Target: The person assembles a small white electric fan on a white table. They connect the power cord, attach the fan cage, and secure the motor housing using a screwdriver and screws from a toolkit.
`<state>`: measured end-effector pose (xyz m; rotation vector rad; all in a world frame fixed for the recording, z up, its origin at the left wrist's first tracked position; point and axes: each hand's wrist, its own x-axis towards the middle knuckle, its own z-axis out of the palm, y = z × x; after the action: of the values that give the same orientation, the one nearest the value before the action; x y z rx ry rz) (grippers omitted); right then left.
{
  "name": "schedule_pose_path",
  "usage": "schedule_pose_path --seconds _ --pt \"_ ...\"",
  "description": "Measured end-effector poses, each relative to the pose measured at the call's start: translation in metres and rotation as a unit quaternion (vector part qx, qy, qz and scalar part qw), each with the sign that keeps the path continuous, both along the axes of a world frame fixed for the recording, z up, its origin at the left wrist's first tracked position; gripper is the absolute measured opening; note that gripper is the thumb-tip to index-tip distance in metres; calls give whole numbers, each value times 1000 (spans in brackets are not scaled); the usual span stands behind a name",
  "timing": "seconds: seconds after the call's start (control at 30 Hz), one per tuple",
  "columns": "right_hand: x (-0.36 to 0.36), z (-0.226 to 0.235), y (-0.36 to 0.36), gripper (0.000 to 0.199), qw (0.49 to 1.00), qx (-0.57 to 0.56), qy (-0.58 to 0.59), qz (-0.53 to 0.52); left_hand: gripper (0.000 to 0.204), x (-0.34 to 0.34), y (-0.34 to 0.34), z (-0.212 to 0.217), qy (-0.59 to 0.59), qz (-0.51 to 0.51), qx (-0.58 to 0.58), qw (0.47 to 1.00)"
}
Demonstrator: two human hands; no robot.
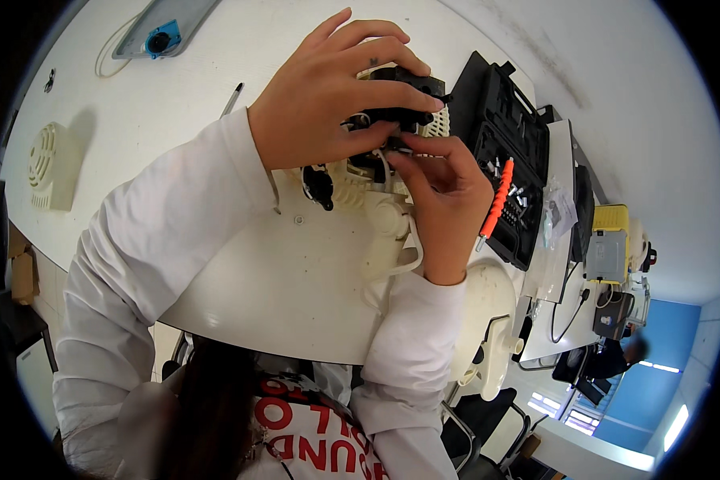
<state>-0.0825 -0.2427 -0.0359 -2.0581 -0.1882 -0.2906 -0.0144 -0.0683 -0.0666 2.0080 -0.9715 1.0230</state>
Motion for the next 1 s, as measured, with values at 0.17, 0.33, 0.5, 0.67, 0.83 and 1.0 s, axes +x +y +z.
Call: schedule_pose_path --seconds 0.17,0.33,0.5,0.67,0.83,1.0 --pt "0 -15 -5 23 996 72 -44 -25 28 1 -2 -2 -5 -3 -7 1000" --pt "2 -17 -5 28 993 105 -42 -38 27 3 -4 -4 -9 0 -8 1000" --pt "1 -18 -6 29 991 121 -48 -29 31 0 3 9 19 -45 20 999" --pt "2 -20 -4 27 989 139 -55 -20 31 -1 9 15 51 -113 1 992" --pt "0 -20 -1 26 986 155 -48 -47 31 6 7 12 34 -125 4 992" --pt "1 -21 0 26 983 168 -22 -64 29 9 1 1 5 -87 -24 996"
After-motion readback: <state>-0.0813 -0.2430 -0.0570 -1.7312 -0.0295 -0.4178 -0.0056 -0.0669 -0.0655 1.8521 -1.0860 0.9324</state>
